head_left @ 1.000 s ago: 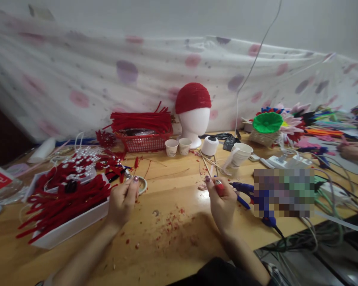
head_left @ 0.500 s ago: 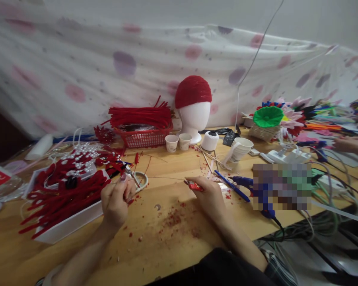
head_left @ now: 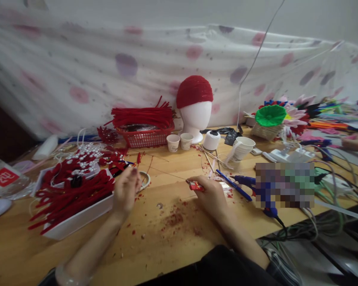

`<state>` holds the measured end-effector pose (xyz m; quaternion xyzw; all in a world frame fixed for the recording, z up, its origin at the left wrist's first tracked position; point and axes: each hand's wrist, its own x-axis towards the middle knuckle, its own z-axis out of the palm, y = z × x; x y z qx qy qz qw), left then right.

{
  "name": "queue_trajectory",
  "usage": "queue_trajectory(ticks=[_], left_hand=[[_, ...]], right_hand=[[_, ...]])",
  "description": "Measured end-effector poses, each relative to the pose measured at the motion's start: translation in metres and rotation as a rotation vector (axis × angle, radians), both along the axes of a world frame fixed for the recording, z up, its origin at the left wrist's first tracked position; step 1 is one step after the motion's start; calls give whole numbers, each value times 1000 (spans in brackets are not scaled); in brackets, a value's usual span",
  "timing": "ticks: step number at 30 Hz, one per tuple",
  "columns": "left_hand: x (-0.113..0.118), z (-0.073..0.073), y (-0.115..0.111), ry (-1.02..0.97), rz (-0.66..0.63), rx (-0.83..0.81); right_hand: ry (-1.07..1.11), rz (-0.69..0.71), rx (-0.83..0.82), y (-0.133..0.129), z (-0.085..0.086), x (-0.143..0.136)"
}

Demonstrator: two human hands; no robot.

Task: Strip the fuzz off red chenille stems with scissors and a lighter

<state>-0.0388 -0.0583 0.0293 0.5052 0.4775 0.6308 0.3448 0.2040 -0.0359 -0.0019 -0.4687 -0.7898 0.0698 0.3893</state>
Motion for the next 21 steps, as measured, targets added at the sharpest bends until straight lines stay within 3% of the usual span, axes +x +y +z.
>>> queue_trajectory(ticks=[4,7,12,16,18,21], left_hand=[[24,-17,-5,261,-396,-316],[41,-22,-9,238,-500,-369],[45,-21,-8,112,-397,-364],[39,-19,-8,33,-296,-304],[38,-16,-11,27,-216,-234],[37,-12,-16,-26,-100,-173]], right_hand=[[-68,44,104,-2,2,-7],[-109,121,134,-5,4,-16],[-78,218,54,-15,9,-22],[276,31,-67,-22,14,-20],[566,-29,-241,-21,16,-20],[947,56,-727,-16,17,-25]])
